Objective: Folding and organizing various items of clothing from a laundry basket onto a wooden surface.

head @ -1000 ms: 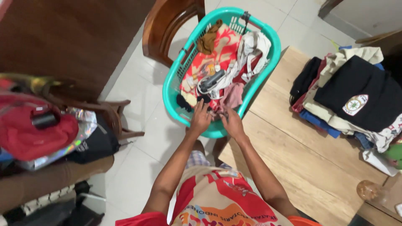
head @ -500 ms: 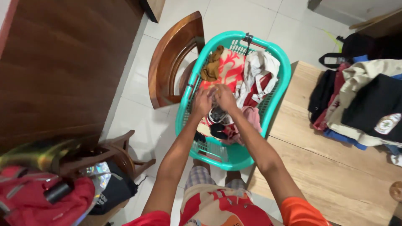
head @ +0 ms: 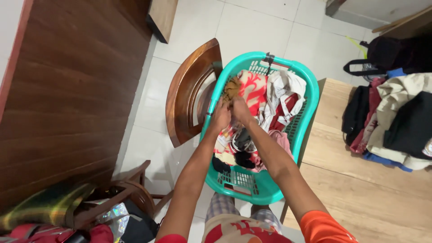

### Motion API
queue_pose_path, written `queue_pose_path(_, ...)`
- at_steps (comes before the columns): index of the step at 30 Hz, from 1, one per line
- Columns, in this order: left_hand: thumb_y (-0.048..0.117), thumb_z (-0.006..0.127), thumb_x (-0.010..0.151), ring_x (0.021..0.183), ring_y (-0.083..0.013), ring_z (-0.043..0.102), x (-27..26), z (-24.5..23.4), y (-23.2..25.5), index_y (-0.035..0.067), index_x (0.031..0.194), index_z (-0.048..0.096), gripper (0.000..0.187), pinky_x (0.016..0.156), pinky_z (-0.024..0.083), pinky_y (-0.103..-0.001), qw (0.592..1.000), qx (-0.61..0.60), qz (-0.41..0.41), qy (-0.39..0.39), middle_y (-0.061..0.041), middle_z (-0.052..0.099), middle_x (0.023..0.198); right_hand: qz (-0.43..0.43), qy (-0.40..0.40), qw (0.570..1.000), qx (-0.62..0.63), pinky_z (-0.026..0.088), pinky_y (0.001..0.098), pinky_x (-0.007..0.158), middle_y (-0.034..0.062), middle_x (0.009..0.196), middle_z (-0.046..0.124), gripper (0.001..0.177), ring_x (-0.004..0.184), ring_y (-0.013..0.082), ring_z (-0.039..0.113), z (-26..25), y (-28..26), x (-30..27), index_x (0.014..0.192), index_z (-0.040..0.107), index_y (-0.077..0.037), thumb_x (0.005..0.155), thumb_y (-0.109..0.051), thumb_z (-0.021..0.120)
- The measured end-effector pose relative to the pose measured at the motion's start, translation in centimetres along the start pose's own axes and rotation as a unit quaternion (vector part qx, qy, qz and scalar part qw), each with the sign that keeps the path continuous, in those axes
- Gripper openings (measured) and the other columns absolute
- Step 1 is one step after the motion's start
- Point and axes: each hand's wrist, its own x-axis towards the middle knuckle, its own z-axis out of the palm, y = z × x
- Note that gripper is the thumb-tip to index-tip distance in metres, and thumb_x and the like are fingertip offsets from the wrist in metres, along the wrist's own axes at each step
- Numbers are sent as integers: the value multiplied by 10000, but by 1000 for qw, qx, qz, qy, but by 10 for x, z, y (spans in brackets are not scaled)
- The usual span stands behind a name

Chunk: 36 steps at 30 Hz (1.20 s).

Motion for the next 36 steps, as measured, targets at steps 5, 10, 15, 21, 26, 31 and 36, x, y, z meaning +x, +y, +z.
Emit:
queue_pose_path(5, 103, 659, 897, 1384, -458, 455, -26, -8, 20, 5, 1465, 416, 626, 1156, 396, -483, 998, -35, -54, -13, -261, 396, 1586, 161, 38, 961, 222, 541, 432, 776, 226, 931, 684, 436, 887, 369, 692, -49, -52, -51, 1141, 503, -5, 782, -85, 738)
queue_pose_path(10, 10, 647, 826, 1440, -444, 408, -50, 7, 24, -14, 1555, 324, 797, 1198, 349, -467, 997, -78, 27, 11, -278, 411, 1551, 106, 107, 951, 269, 555, 347, 777, 151, 907, 726, 269, 852, 231, 716, -49, -32, -102, 1081, 644, -34, 818, -58, 694)
queue_pose_path(15, -3, 655, 796, 1408, -451, 444, -87, 8, 60, 8, 1526, 408, 771, 1172, 365, -466, 992, -75, 103, 7, -270, 470, 1525, 63, 149, 918, 362, 535, 289, 809, 80, 915, 722, 170, 878, 141, 675, -110, -58, -139, 1011, 707, -28, 843, -30, 683)
queue_pose_path(21, 159, 739, 883, 1181, -408, 612, -132, 11, 118, 9, 1253, 606, 421, 1025, 468, -479, 991, -99, 77, 45, -224, 664, 1235, 111, 176, 866, 455, 506, 239, 734, -12, 869, 691, 94, 809, 59, 628, -164, -76, -179, 969, 690, -50, 955, -136, 724)
queue_pose_path(26, 157, 649, 954, 914, -356, 744, -153, 8, 172, 12, 1156, 612, 251, 774, 570, -416, 964, -243, 104, 24, -185, 731, 991, 118, 255, 842, 461, 482, 231, 704, -48, 841, 644, 132, 780, 40, 574, -206, -66, -220, 960, 672, -55, 1004, -179, 677)
queue_pose_path(31, 206, 662, 1006, 744, -309, 730, -166, -7, 241, 20, 1005, 666, 186, 665, 548, -393, 965, -217, 149, -5, -165, 715, 821, 86, 326, 871, 357, 474, 237, 717, -24, 806, 616, 175, 777, 58, 552, -272, -41, -274, 910, 661, -30, 1008, -167, 707)
queue_pose_path(36, 237, 656, 1015, 731, -249, 722, -181, 3, 308, 22, 936, 629, 230, 644, 545, -365, 947, -223, 228, 27, -144, 724, 846, 69, 356, 878, 311, 490, 231, 711, -17, 777, 649, 235, 759, 48, 582, -335, -17, -342, 845, 652, -23, 951, -194, 773)
